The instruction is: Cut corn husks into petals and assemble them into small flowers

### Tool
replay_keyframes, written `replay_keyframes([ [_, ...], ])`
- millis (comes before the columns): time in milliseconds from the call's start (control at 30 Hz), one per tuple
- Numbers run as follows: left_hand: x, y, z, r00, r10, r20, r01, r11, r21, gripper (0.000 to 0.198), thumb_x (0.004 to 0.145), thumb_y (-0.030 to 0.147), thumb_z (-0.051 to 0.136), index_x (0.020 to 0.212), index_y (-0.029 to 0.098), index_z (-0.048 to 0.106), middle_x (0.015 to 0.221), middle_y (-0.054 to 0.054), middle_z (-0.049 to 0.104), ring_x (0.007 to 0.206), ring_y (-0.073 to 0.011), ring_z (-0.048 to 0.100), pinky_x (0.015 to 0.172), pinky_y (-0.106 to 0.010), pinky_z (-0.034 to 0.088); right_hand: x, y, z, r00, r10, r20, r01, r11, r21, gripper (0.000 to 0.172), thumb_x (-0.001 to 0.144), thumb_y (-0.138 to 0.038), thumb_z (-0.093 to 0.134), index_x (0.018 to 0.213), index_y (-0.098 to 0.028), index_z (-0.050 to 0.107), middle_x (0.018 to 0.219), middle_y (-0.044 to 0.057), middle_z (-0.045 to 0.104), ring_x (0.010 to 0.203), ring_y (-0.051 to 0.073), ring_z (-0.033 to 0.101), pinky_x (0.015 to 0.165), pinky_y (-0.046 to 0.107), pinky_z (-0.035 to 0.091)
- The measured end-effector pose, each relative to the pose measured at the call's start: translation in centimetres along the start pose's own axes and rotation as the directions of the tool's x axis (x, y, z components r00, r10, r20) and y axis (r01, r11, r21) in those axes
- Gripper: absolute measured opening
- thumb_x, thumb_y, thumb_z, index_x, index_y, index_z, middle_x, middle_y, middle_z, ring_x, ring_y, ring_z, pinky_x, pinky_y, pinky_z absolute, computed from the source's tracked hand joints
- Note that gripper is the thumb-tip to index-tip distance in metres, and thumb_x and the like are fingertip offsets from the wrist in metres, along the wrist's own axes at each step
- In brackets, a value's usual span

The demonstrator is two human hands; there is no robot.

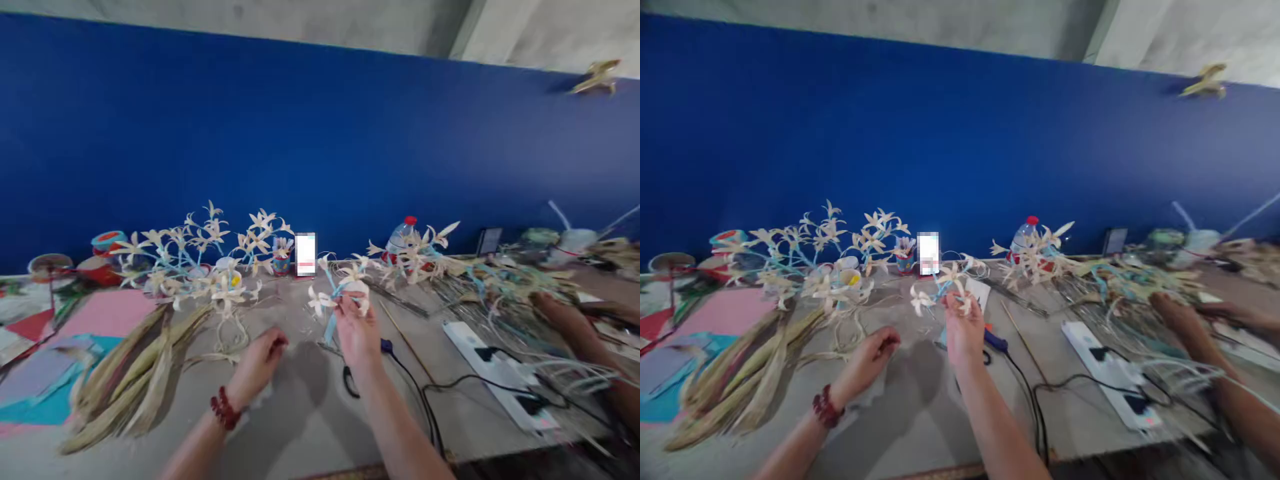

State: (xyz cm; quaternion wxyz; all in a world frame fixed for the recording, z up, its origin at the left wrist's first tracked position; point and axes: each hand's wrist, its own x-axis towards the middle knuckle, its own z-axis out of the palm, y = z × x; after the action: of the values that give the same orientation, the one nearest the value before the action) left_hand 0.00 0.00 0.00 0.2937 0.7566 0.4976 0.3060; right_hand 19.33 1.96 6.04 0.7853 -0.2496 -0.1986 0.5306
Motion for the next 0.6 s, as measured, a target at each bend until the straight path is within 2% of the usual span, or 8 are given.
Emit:
replay_keyframes([
  [67,-0.3,-0.7,0.3,0.999,-0.05,-0.003,0.05,0.999,0.019,0.016,0.088,0.021,0.043,0.086,0.019,0.059,0.077,-0.003,0.064,0.07,-0.0186,0.06,0.065,-0.027,0.044,0.8,-0.9,0.0,0.999,-0.045,0.011,0.045,0.999,-0.019,0.025,0.059,-0.017,0.084,0.073,-0.022,0.064,0.076,-0.005,0.064,0.071,0.011,0.06,0.075,0.028,0.047],
  [133,-0.4,-1.3,0.6,0.997,-0.059,-0.04,0.06,0.998,0.026,0.018,0.089,0.023,0.043,0.094,0.019,0.06,0.076,-0.004,0.064,0.069,-0.0192,0.06,0.065,-0.029,0.045,1.3,-1.5,0.1,0.998,-0.065,0.019,0.065,0.997,-0.034,0.025,0.06,-0.017,0.083,0.075,-0.022,0.064,0.076,-0.005,0.064,0.071,0.012,0.06,0.076,0.03,0.048],
  [233,-0.1,-1.8,0.9,0.986,0.005,-0.167,-0.002,1.0,0.02,0.032,0.085,0.02,0.049,0.116,0.018,0.056,0.093,-0.008,0.064,0.082,-0.0215,0.062,0.075,-0.034,0.048,1.2,-1.8,0.0,0.999,-0.045,0.026,0.047,0.998,-0.052,0.025,0.059,-0.017,0.084,0.074,-0.021,0.064,0.077,-0.003,0.065,0.072,0.013,0.06,0.075,0.03,0.048],
  [300,0.1,-1.7,0.8,0.969,0.074,-0.237,-0.072,0.997,0.017,0.026,0.084,0.019,0.052,0.108,0.019,0.061,0.099,-0.009,0.063,0.092,-0.0228,0.06,0.083,-0.036,0.047,0.8,-1.4,-0.2,0.999,-0.03,0.012,0.03,0.998,-0.054,0.027,0.057,-0.018,0.086,0.072,-0.02,0.063,0.076,-0.003,0.065,0.071,0.012,0.06,0.074,0.03,0.047],
  [367,0.1,-1.4,0.6,0.957,0.082,-0.277,-0.089,0.996,-0.011,0.015,0.086,0.021,0.051,0.092,0.019,0.065,0.09,-0.007,0.064,0.09,-0.0224,0.06,0.084,-0.036,0.047,0.4,-0.9,-0.4,1.0,-0.024,0.003,0.024,0.998,-0.064,0.027,0.057,-0.019,0.086,0.07,-0.02,0.062,0.074,-0.004,0.064,0.07,0.012,0.059,0.074,0.03,0.047],
  [433,-0.1,-0.7,0.3,0.951,0.065,-0.303,-0.094,0.992,-0.083,0.017,0.088,0.022,0.05,0.094,0.019,0.065,0.088,-0.007,0.064,0.087,-0.0213,0.061,0.083,-0.036,0.047,0.1,-0.2,-0.8,1.0,-0.017,0.015,0.018,0.996,-0.09,0.025,0.059,-0.021,0.085,0.071,-0.019,0.063,0.071,-0.003,0.064,0.069,0.012,0.059,0.073,0.03,0.046],
  [533,-0.5,0.7,-0.1,0.96,0.058,-0.273,-0.134,0.954,-0.267,0.026,0.089,0.024,0.049,0.112,0.019,0.062,0.109,-0.01,0.063,0.1,-0.0216,0.06,0.089,-0.036,0.046,-0.4,1.0,-1.2,0.999,0.009,0.04,-0.003,0.991,-0.136,0.023,0.062,-0.023,0.084,0.075,-0.019,0.065,0.07,-0.002,0.064,0.069,0.013,0.059,0.073,0.03,0.047],
  [600,-0.6,1.8,-0.3,0.982,0.048,-0.182,-0.114,0.921,-0.371,0.024,0.092,0.027,0.048,0.108,0.019,0.064,0.11,-0.01,0.064,0.104,-0.0214,0.059,0.093,-0.034,0.045,-0.9,1.7,-1.3,0.999,0.037,0.028,-0.032,0.986,-0.164,0.024,0.062,-0.025,0.084,0.076,-0.02,0.066,0.069,-0.002,0.064,0.068,0.013,0.06,0.071,0.028,0.048],
])
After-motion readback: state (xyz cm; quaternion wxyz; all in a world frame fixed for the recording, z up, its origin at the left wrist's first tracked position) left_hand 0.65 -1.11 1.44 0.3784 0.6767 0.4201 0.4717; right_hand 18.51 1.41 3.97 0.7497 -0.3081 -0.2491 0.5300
